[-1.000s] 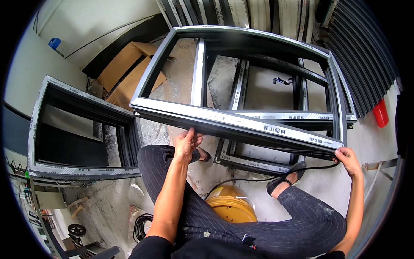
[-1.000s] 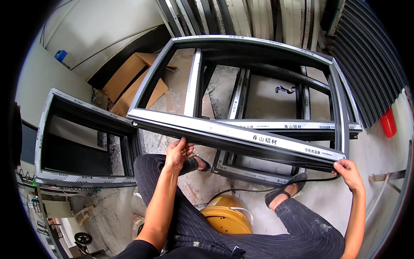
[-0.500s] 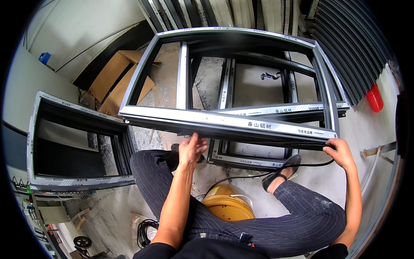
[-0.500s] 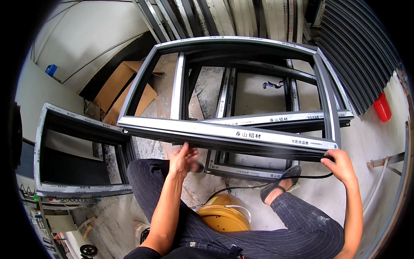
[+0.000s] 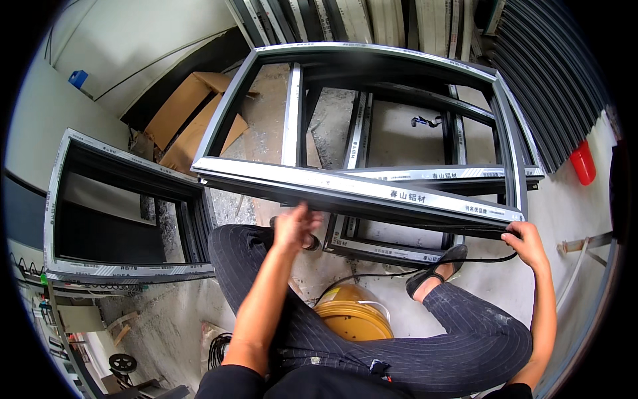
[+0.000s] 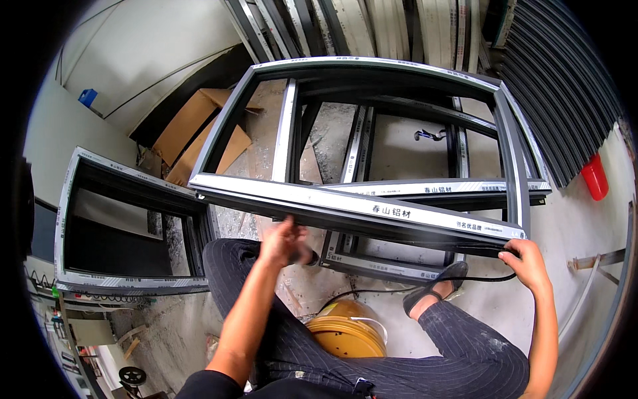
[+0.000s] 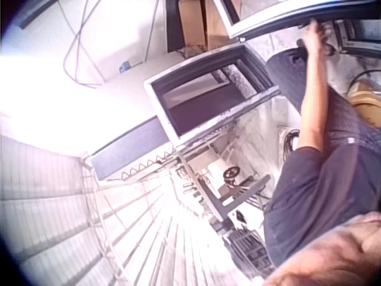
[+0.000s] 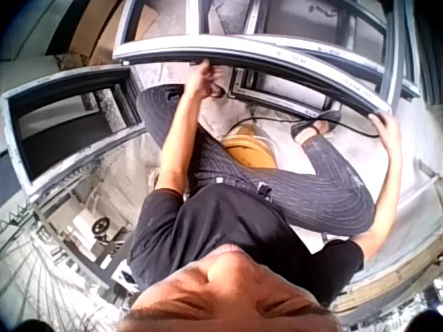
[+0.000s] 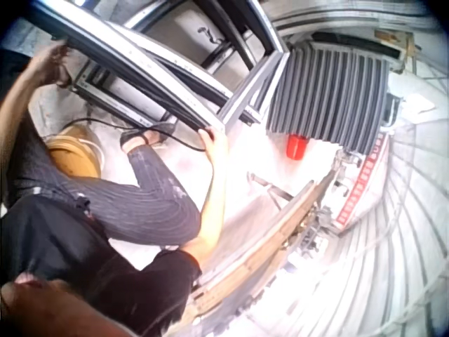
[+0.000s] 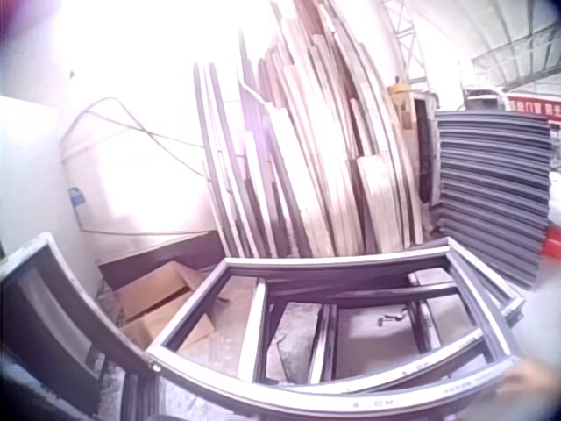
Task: The person sits on the floor and assembles a metal window frame by inserting a black rubber seal into the grooves of the frame. They use pliers to cut the seal and tuck it into place along the edges.
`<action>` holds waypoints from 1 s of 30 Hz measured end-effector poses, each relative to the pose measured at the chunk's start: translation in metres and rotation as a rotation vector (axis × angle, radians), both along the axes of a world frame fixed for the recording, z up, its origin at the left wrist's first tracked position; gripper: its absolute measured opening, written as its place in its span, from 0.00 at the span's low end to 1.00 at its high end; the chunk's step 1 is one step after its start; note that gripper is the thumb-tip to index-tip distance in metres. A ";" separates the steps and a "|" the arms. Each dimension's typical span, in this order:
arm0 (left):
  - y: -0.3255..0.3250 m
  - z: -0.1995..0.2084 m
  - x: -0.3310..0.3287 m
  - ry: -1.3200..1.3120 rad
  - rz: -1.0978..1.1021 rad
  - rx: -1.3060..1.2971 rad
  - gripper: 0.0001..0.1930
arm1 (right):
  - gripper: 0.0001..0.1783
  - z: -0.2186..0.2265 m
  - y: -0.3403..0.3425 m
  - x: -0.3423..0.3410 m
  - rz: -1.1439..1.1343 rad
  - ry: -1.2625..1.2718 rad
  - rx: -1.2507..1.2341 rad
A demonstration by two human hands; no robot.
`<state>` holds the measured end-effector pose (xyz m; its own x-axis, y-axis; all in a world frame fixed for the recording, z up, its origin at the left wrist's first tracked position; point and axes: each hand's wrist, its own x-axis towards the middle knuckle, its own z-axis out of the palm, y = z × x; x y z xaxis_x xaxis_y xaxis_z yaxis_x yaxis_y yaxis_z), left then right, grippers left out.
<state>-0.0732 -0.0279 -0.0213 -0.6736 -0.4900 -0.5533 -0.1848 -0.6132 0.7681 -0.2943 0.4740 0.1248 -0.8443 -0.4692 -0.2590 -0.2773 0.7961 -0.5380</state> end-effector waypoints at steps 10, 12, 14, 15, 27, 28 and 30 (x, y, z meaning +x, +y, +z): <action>-0.250 0.000 0.067 -0.200 0.587 -0.002 0.12 | 0.11 -0.001 -0.002 0.001 0.020 0.021 0.017; -0.245 -0.008 0.066 -0.120 0.641 0.010 0.15 | 0.11 0.003 -0.006 0.003 0.051 0.040 0.055; -0.211 -0.029 0.069 0.046 0.440 0.014 0.18 | 0.10 0.004 -0.008 0.003 0.110 0.067 0.054; -0.132 -0.011 0.029 -0.064 0.400 -0.011 0.18 | 0.10 0.002 0.002 0.006 0.107 0.072 0.084; 0.099 0.017 -0.034 0.030 -0.221 0.129 0.20 | 0.11 -0.004 0.009 0.007 0.030 0.191 0.010; 0.099 0.023 -0.035 0.012 -0.227 0.137 0.20 | 0.11 -0.011 0.014 0.004 -0.012 0.103 -0.068; 0.096 0.023 -0.034 0.001 -0.223 0.194 0.18 | 0.10 -0.007 0.014 0.008 -0.236 -0.250 -0.311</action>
